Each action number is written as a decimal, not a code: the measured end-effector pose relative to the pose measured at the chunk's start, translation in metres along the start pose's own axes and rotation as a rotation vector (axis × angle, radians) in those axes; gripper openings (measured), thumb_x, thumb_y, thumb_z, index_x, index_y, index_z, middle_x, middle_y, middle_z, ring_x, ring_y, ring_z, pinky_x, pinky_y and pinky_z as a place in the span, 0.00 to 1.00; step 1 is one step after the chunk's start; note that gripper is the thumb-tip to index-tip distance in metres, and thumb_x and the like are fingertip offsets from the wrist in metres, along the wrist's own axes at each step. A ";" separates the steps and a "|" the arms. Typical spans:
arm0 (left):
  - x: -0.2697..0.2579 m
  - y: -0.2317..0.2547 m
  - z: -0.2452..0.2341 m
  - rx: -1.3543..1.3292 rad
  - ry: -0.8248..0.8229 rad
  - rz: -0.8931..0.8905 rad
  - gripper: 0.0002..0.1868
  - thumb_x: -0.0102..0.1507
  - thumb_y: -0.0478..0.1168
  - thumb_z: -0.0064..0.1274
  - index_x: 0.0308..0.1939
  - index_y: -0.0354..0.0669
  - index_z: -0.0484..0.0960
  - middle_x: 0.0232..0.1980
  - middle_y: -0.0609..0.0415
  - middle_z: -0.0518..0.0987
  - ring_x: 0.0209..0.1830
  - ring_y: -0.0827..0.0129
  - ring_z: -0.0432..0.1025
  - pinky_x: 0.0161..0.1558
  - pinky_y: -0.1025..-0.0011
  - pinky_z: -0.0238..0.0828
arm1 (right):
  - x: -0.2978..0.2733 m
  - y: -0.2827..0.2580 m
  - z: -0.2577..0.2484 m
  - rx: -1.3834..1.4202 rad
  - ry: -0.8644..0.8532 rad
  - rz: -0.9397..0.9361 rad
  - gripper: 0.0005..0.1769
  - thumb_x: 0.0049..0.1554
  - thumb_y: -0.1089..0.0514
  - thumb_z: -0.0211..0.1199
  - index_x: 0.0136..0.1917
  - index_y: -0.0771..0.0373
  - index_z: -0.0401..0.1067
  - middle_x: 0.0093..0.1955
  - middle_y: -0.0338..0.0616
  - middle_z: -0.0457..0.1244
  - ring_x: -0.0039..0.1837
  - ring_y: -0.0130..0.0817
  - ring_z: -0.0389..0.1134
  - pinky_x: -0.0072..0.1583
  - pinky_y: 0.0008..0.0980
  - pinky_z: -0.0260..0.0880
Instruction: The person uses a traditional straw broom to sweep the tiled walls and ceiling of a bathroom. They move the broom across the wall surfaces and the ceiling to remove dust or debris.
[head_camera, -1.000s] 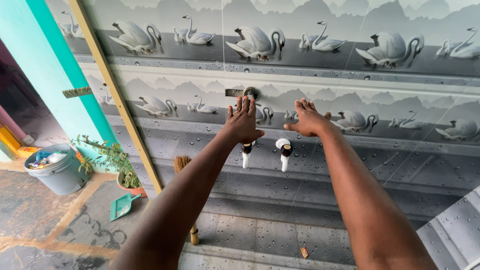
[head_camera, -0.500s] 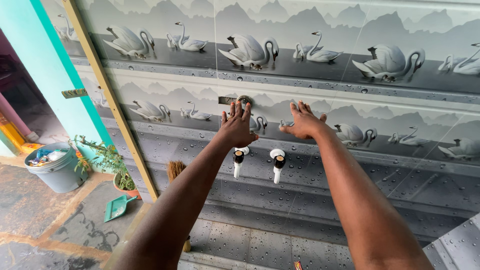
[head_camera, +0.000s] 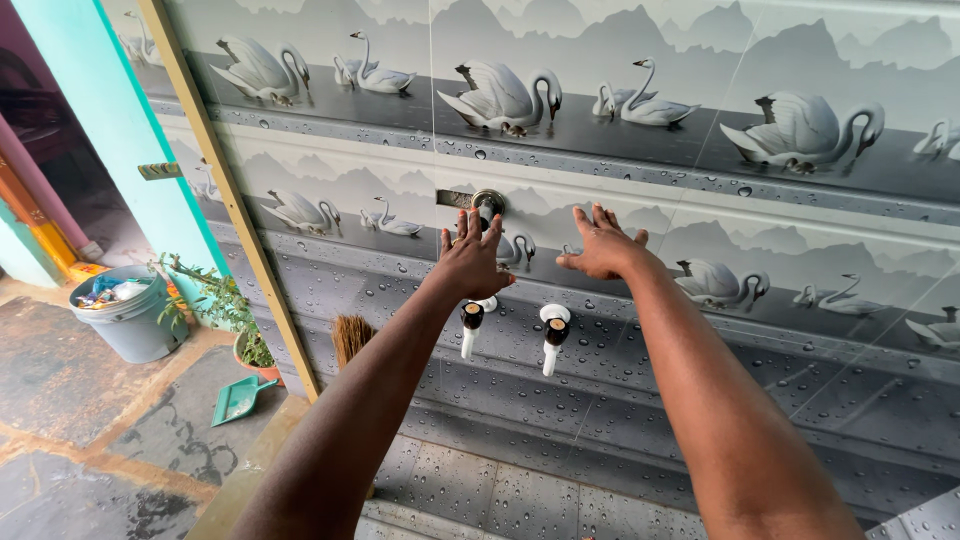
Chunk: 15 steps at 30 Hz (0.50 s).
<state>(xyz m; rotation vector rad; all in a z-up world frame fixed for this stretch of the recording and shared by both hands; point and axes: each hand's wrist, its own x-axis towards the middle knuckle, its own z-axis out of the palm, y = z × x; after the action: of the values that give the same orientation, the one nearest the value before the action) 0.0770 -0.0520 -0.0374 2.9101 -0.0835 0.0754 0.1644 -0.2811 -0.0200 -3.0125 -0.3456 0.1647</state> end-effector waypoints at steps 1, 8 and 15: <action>0.001 -0.001 0.001 0.003 0.002 -0.003 0.59 0.61 0.62 0.58 0.82 0.52 0.34 0.84 0.36 0.28 0.84 0.46 0.20 0.78 0.44 0.21 | 0.001 0.000 0.000 0.002 0.001 -0.006 0.59 0.54 0.27 0.58 0.85 0.36 0.27 0.88 0.34 0.24 0.87 0.34 0.23 0.79 0.71 0.26; 0.003 -0.003 0.005 -0.011 0.027 -0.050 0.61 0.60 0.61 0.59 0.82 0.51 0.32 0.83 0.35 0.27 0.84 0.45 0.19 0.78 0.42 0.21 | 0.013 -0.006 0.003 -0.007 -0.010 -0.033 0.59 0.55 0.27 0.57 0.84 0.35 0.24 0.88 0.32 0.24 0.87 0.33 0.24 0.79 0.70 0.26; 0.007 -0.014 0.013 0.024 0.034 -0.087 0.62 0.59 0.61 0.60 0.82 0.55 0.31 0.83 0.35 0.24 0.83 0.41 0.17 0.77 0.37 0.22 | 0.034 -0.009 0.017 -0.014 -0.024 -0.072 0.64 0.53 0.27 0.60 0.84 0.36 0.18 0.88 0.33 0.23 0.87 0.34 0.23 0.79 0.71 0.26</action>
<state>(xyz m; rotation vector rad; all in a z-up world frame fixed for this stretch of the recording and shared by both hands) 0.0851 -0.0420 -0.0524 2.9307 0.0494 0.1115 0.1932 -0.2625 -0.0392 -3.0088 -0.4592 0.1933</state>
